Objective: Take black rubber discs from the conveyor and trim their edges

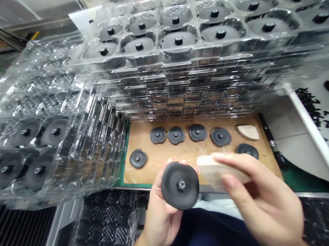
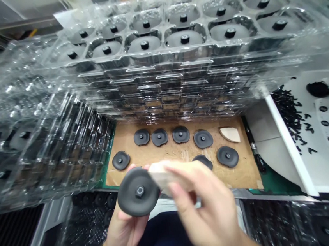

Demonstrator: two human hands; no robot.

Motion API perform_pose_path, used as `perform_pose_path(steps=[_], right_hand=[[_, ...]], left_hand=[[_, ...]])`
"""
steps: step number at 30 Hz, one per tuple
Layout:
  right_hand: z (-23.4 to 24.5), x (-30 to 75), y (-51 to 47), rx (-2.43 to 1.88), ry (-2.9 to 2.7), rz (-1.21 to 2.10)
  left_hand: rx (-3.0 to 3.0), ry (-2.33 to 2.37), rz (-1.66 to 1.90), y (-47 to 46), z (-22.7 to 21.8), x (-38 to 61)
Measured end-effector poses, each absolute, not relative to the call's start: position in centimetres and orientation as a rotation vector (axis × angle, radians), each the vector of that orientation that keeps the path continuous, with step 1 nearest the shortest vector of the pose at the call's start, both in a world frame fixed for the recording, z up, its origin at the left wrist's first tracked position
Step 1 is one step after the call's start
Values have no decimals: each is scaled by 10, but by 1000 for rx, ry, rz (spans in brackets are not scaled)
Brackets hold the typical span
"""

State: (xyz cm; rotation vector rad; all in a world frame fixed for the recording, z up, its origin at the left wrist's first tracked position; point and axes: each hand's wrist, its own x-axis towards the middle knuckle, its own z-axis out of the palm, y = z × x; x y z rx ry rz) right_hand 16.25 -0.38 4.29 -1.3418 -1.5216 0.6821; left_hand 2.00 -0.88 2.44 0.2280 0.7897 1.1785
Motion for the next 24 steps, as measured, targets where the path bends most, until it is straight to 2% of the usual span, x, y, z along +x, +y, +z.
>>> perform_pose_path(steps=[3,8,12,13,17,21,24], right_hand=[[55,151,0,-1164,-1819,459],[57,145,6,-1224,-1928,644],[56,143,4,-1178,-1810,530],[55,144,1,-1179,-1798,599],[49,158,-9,-1159,-1588,1220],[33,173,-14,-1296,-1033,1248],[21,178,-17,-1337,-842,1347]], left_hand=[[289,857,1181,-10,20,19],[302,963,1288,-11,15,16],[339,975,1319,-12,17,18],[339,974,1327,-11,18,18],[262,943,1330,-2,21,17],[170,810,1263,3,20,17],[146,779,1195,1,20,15]])
